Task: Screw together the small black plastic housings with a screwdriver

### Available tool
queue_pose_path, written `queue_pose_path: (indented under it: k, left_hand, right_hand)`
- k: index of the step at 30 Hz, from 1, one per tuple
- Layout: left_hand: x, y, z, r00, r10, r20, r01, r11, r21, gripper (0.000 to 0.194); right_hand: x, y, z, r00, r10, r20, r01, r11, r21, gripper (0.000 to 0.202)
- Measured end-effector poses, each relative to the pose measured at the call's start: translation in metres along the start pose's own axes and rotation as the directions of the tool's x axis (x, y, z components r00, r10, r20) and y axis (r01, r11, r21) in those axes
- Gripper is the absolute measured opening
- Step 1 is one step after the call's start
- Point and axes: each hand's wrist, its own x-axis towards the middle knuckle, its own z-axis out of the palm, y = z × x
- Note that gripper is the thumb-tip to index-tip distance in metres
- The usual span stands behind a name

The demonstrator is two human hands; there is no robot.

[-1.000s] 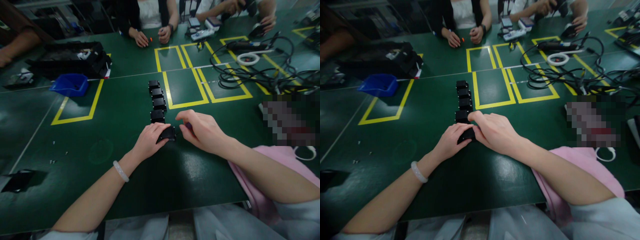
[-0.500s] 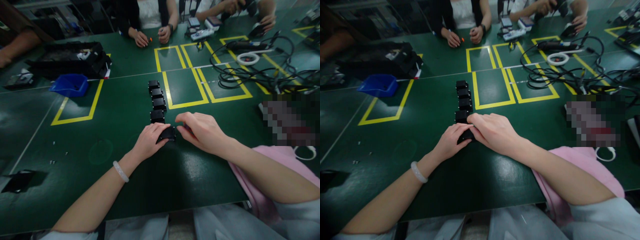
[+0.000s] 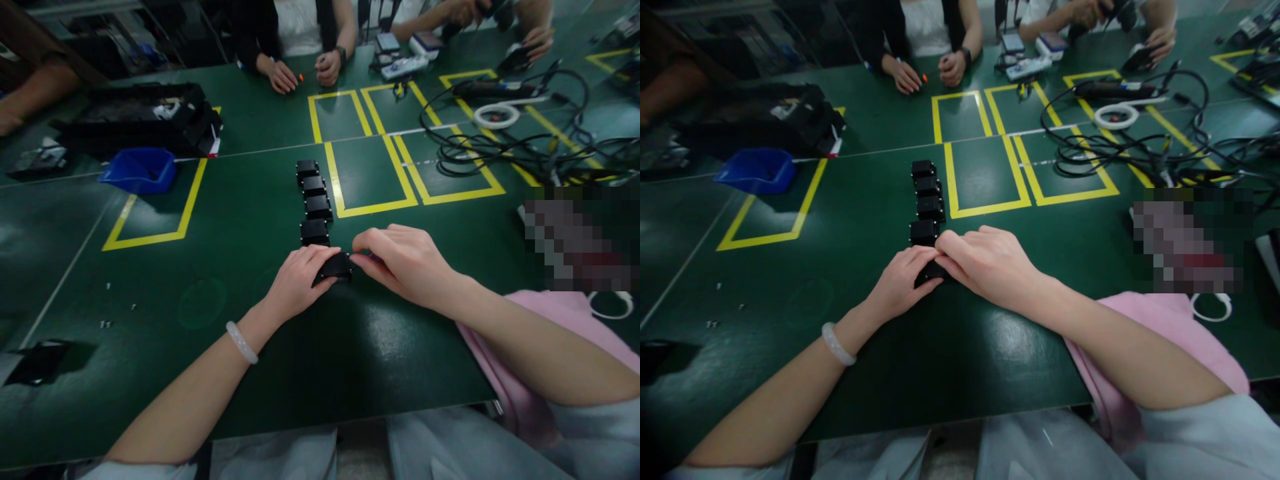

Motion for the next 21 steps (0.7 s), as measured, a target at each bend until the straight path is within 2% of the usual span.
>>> queue_pose_path:
  k: [5,9,15,21]
  left_hand:
    - [0.0002,0.0003,-0.0005,1.000,-0.002,-0.002,0.002,1.000,0.001,0.043]
    - [0.0002,-0.0001,-0.0001,1.000,-0.004,0.000,0.004,1.000,-0.004,0.043]
    - [0.0002,-0.0001,-0.0002,1.000,-0.004,0.000,0.004,1.000,0.000,0.043]
    - [0.0001,-0.0010,0.0012,1.000,-0.002,-0.005,0.002,1.000,0.013,0.044]
  right_hand:
    - [-0.0008,0.0004,-0.0003,0.998,0.003,-0.056,-0.001,0.999,0.039,0.015]
    - [-0.0004,0.0001,-0.0010,1.000,-0.005,-0.023,0.005,1.000,0.031,0.019]
    - [-0.0002,-0.0010,0.0000,0.999,0.010,-0.047,-0.008,0.999,0.036,0.017]
    - [-0.0006,-0.0002,-0.0002,1.000,0.001,-0.003,-0.001,1.000,0.020,0.018]
